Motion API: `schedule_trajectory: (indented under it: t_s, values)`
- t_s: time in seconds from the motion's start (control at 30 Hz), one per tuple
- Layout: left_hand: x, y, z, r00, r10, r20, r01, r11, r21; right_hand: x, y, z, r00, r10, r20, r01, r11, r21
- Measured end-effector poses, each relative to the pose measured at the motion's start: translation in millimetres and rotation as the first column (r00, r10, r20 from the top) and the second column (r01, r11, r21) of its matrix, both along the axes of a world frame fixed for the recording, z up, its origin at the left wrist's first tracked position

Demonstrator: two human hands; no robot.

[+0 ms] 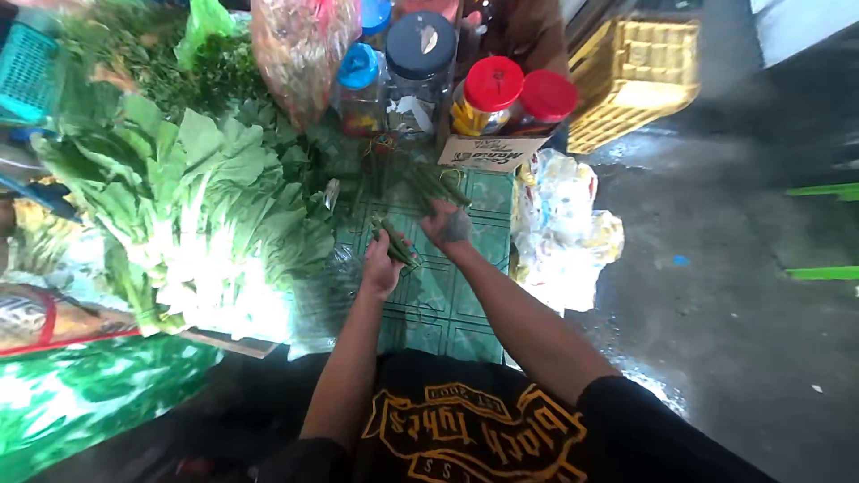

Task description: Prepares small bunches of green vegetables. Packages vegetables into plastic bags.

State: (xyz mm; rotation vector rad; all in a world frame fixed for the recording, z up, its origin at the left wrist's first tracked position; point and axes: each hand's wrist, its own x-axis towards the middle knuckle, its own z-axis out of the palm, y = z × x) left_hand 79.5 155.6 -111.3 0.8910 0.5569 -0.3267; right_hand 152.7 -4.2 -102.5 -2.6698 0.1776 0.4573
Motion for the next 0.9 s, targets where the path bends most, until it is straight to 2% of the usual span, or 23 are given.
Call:
schedule_trajectory:
  t_s: [0.07,0.13,0.2,0.3,0.43,0.53,0.63,0.7,0.77,0.83,0.9]
  values:
    - [-1,-4,-1,1.000,-0.014,-0.012,0.014,1.000,0.017,-24,0,23,0.997,-0.054,0.054,0.043,0.981,0.190]
    - [-3,-10,-2,0.999,-0.031,-0.005,0.032,0.998,0.058,-42,5,26,0.994,-0.040,0.101,0.012,0.965,0.262]
    - [-9,-15,-7,0.999,-0.030,-0.021,0.032,0.993,0.116,-51,7,14,0.996,-0.056,0.064,0.037,0.962,0.271]
    - [-11,-14,-10,0.999,0.002,-0.049,0.006,0.985,0.175,-37,16,0,0.994,-0.105,-0.029,0.108,0.970,0.217]
    - [-22,2,-8,1.000,-0.027,-0.009,0.028,0.986,0.165,-24,32,-22,0.998,-0.060,0.023,0.057,0.993,0.102]
    - [-26,14,-1,1.000,-0.014,-0.023,0.019,0.978,0.210,-30,32,-3,0.996,-0.085,0.022,0.073,0.937,0.341]
    - [-24,19,3,1.000,-0.021,0.018,0.016,0.973,0.229,-62,40,23,0.994,-0.016,0.104,-0.038,0.867,0.496]
    - [-26,10,3,0.997,-0.055,0.050,0.042,0.969,0.243,-86,41,20,0.985,0.067,0.161,-0.138,0.862,0.488]
    - [-21,-5,2,0.995,-0.073,0.062,0.053,0.959,0.278,-90,32,15,0.979,0.093,0.183,-0.171,0.864,0.474]
    - [-17,-10,6,0.990,-0.121,0.075,0.098,0.961,0.259,-83,14,36,0.976,0.056,0.211,-0.152,0.866,0.477]
    - [-19,-8,13,0.958,-0.250,0.143,0.219,0.955,0.201,-69,-12,70,0.943,0.024,0.333,-0.200,0.840,0.504]
